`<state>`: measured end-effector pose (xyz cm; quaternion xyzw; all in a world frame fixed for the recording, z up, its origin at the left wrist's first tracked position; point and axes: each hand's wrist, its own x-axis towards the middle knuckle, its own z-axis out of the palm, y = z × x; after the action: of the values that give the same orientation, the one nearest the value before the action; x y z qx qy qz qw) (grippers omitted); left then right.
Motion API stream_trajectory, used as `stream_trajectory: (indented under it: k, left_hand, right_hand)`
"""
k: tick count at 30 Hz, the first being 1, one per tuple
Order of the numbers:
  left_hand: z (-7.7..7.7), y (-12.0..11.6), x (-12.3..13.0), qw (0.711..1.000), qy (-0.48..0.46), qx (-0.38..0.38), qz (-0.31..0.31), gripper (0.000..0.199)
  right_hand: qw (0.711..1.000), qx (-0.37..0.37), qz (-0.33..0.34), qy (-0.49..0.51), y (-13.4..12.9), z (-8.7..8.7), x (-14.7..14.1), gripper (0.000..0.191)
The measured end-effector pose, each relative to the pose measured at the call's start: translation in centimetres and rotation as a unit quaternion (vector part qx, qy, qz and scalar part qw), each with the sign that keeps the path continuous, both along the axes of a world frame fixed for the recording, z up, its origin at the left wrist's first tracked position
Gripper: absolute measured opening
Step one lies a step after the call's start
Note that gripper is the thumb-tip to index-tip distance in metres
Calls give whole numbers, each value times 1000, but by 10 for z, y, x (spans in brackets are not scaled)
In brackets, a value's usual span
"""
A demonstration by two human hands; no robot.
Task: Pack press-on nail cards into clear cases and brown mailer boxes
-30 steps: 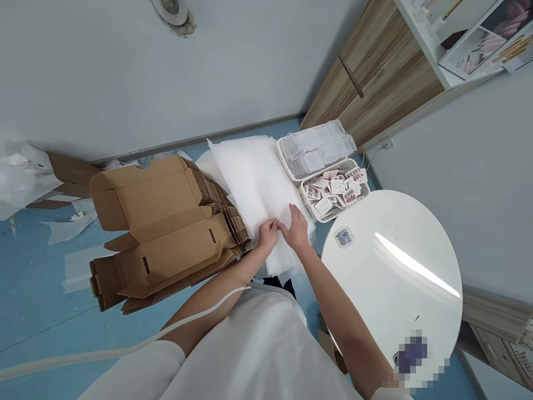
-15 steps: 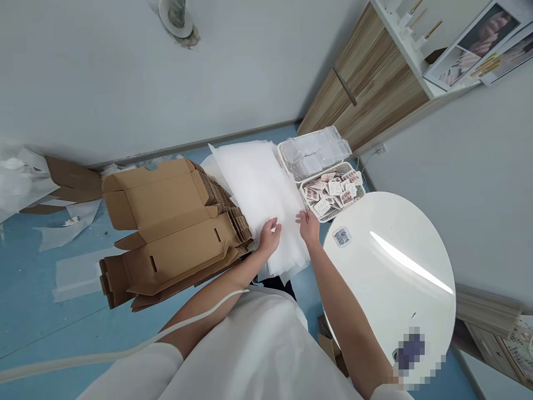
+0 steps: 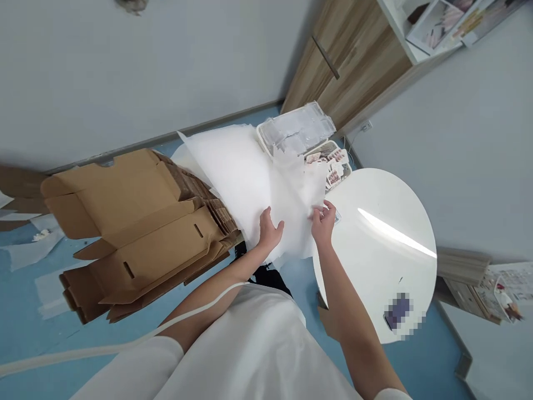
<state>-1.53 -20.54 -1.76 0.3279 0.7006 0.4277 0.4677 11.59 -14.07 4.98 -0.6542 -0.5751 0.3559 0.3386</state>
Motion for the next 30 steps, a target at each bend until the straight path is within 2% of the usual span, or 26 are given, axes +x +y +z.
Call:
stream_trajectory:
  k: [3,6,9,11,14,18,21,24,27,30]
  left_hand:
    - [6,-1,15,999,3,7,-44,65]
    - [11,-3,34,995,10,-24,-100,68]
    - [15,-7,56,984,21,-81,-158,70]
    - [18,-11,73,975,-7,-100,-199,70]
    - [26,-17,98,958,-67,-98,-261,63]
    - [32,-18,133,950,-17,-68,-305,55]
    - [28,-14,164,941,23,-50,-334,54]
    - [17,-10,194,932,51,-51,-354,53]
    - [5,-10,218,927,74,-51,-364,50]
    - [-4,-12,234,923,92,-53,-369,50]
  right_hand:
    - [998,4,-61,6,-18,5,26,35]
    - [990,17,-135,40,-40,6,57,30]
    - [972,33,-209,99,-64,1,91,28]
    - [955,43,-263,133,-81,-3,115,28]
    - [928,51,-331,163,-106,-10,152,28]
    - [905,46,-383,178,-139,-18,200,26]
    - [901,31,-400,167,-160,-27,234,22]
    - [896,18,-413,165,-174,-39,266,23]
    - [893,-12,-420,161,-182,-50,294,27]
    - [905,-40,-407,120,-188,-56,314,37]
